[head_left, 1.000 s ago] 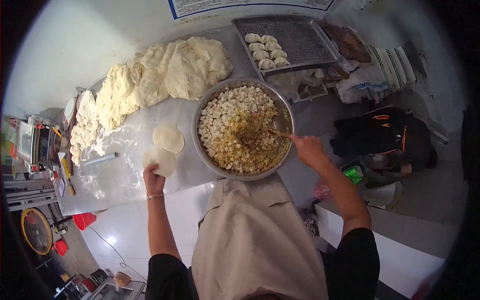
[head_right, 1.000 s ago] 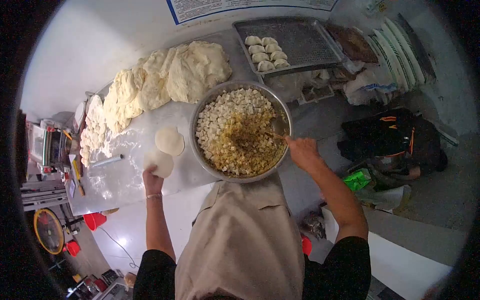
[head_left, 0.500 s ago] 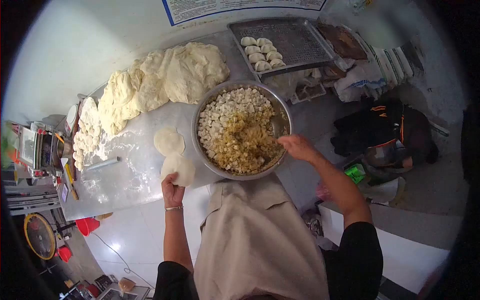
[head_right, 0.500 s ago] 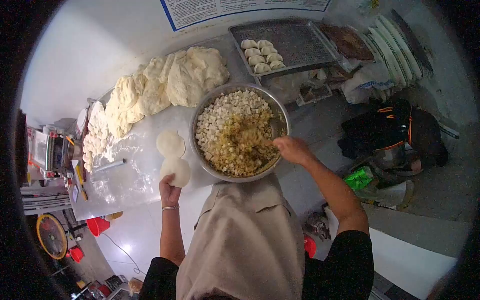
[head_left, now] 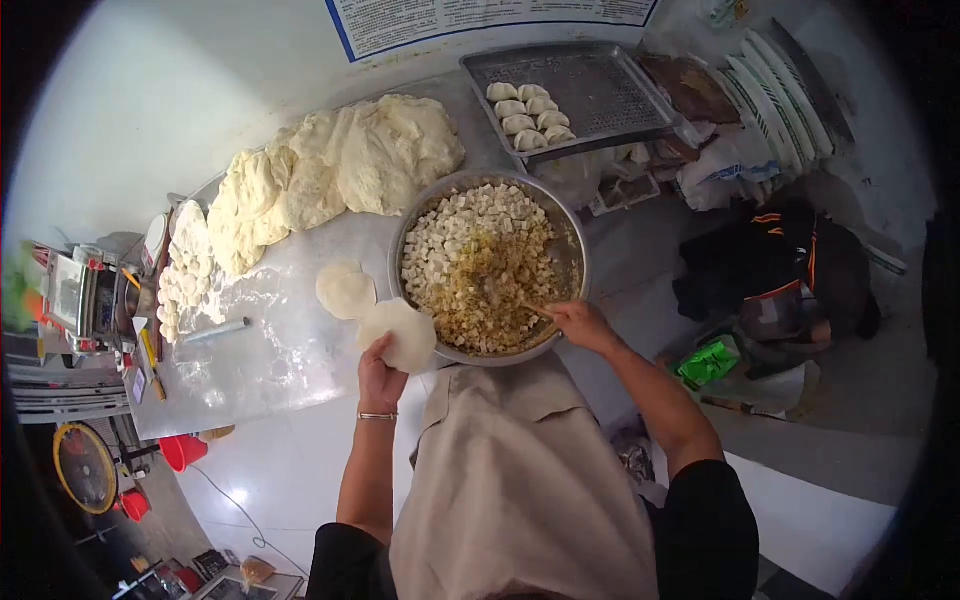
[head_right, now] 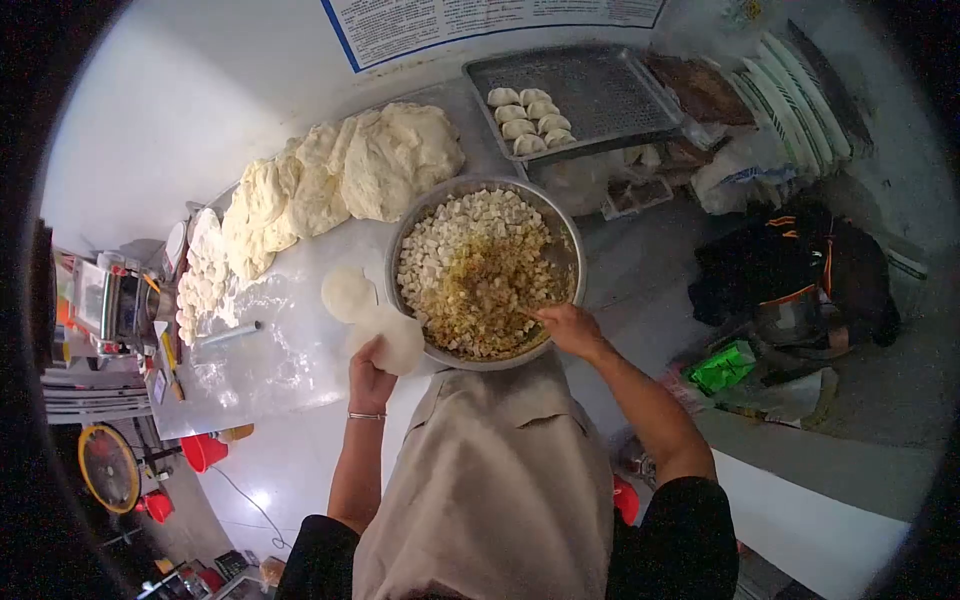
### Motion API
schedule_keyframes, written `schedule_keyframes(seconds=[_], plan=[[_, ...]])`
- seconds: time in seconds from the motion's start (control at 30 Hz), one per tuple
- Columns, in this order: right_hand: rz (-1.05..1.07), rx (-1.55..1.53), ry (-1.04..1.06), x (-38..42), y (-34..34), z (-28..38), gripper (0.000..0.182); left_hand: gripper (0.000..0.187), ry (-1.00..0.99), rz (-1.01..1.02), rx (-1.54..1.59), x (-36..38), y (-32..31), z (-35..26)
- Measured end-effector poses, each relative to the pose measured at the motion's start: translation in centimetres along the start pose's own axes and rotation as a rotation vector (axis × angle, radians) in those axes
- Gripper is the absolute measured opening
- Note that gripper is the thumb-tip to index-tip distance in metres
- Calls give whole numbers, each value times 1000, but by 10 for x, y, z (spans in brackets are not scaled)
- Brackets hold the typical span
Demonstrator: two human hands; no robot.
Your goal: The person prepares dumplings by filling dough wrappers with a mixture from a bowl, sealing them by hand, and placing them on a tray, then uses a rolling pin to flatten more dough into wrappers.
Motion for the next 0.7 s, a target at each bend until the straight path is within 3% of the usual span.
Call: schedule_keyframes(seconds=[0.07, 0.27, 0.37, 0.57, 0.67, 0.7], plan=[[-21, -388, -66, 2, -19, -6, 36, 40, -16, -25, -1, -8, -11, 14], [-72, -702, 45, 37, -12, 11, 38, 46, 24, -80, -31, -36, -52, 48], [-172, -586, 145, 54, 1, 28, 38, 50, 54, -95, -98, -46, -89, 69], [-607, -179, 308, 67, 8, 66, 38, 55, 129, 41, 119, -76, -136, 108], [-500, 172, 213, 70, -8, 63, 42, 56, 145, 61, 174, -94, -127, 122], [-537, 134, 261, 68, -7, 61, 43, 57, 146, 57, 176, -95, -128, 122]])
Point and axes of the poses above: each hand's wrist, its own x-axis away from the middle knuckle, its own y-axis out of the back of the hand, z = x × y, the point moved 2 cm from there along -x, towards the middle knuckle, and after that the axes turned 7 degrees about z, right-handed, at the moved point
